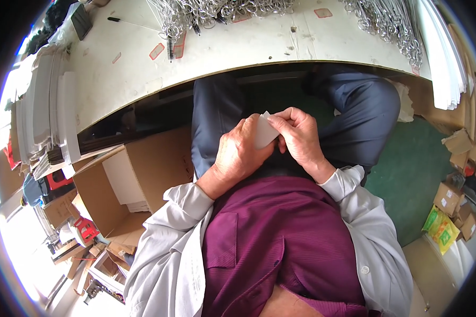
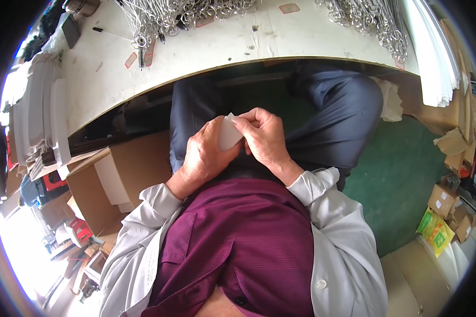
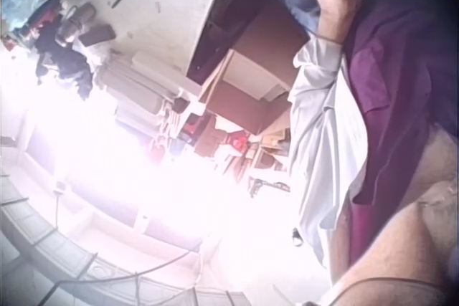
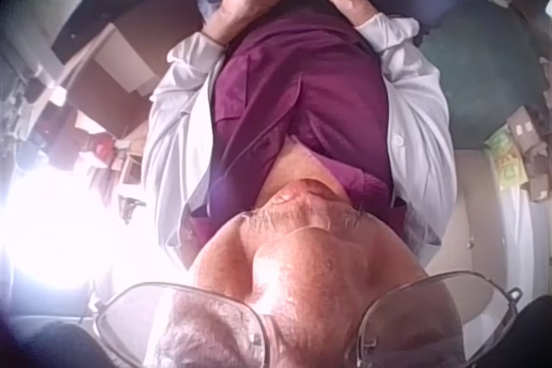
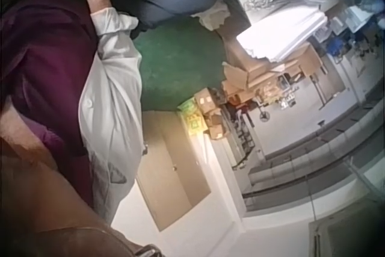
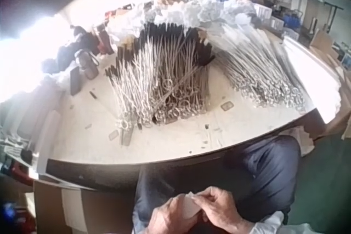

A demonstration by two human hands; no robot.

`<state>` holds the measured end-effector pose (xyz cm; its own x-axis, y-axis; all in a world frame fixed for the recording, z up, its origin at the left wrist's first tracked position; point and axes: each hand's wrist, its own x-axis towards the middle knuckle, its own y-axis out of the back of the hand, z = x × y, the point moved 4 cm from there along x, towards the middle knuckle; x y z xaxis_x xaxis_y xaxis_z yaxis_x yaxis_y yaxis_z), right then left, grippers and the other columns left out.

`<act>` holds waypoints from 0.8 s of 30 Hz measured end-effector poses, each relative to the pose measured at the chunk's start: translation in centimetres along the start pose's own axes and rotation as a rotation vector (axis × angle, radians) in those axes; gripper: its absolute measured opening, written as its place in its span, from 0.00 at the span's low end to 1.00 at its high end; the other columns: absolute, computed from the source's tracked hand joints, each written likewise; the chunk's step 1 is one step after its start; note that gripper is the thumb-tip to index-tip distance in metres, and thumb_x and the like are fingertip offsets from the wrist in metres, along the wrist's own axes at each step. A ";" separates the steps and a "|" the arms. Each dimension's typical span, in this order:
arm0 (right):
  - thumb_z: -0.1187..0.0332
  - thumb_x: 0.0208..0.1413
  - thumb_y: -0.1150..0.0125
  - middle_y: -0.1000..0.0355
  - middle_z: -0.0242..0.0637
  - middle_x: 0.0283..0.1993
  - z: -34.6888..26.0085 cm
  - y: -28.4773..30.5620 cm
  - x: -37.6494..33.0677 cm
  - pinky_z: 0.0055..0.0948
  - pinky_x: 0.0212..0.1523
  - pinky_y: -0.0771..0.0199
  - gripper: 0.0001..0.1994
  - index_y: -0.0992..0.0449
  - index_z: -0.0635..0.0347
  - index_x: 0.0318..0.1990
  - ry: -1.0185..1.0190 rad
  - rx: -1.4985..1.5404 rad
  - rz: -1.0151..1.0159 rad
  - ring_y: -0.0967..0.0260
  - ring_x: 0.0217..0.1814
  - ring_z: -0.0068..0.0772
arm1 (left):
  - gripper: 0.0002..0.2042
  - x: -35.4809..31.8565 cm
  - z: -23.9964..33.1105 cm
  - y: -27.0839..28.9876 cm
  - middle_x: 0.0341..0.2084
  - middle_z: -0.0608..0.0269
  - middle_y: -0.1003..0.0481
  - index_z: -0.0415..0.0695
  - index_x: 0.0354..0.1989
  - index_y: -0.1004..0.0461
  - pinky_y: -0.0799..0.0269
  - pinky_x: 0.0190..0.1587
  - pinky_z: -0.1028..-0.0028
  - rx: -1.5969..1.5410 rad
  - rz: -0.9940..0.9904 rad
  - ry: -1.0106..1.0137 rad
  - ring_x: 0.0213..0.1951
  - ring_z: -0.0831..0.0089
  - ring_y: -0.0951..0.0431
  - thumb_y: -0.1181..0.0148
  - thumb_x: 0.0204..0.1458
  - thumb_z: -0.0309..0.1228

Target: Packing small wire-handled cleaning brushes into white cardboard boxes.

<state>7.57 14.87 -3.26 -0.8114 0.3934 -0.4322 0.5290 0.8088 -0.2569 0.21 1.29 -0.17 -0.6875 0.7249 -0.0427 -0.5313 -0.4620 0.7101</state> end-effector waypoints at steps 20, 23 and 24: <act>0.65 0.64 0.34 0.20 0.50 0.47 -1.1 -1.5 -1.6 0.27 0.45 0.23 0.23 0.26 0.65 0.63 0.403 -0.488 -0.136 0.20 0.45 0.31 | 0.28 0.3 -1.1 0.9 0.43 0.43 0.20 0.35 0.55 0.28 0.19 0.44 0.58 -0.082 0.053 0.006 0.43 0.47 0.17 0.28 0.47 0.34; 0.66 0.64 0.34 0.19 0.52 0.46 -1.5 -1.6 -2.1 0.29 0.46 0.22 0.24 0.28 0.65 0.65 0.359 -0.435 -0.158 0.19 0.45 0.33 | 0.28 0.3 -1.1 1.0 0.43 0.42 0.20 0.34 0.55 0.28 0.19 0.44 0.58 -0.087 0.049 0.004 0.43 0.47 0.17 0.29 0.46 0.33; 0.67 0.64 0.35 0.19 0.53 0.45 -1.5 -1.7 -2.1 0.31 0.46 0.21 0.24 0.29 0.65 0.66 0.329 -0.460 -0.177 0.18 0.45 0.35 | 0.28 0.1 -1.2 0.9 0.43 0.42 0.20 0.34 0.55 0.28 0.19 0.44 0.58 -0.086 0.053 0.000 0.43 0.47 0.17 0.29 0.46 0.33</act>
<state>8.04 13.34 -0.58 -0.9508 0.2908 -0.1072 0.2763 0.9520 0.1320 -0.91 0.34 -0.38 -0.7155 0.6986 -0.0065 -0.5350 -0.5419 0.6482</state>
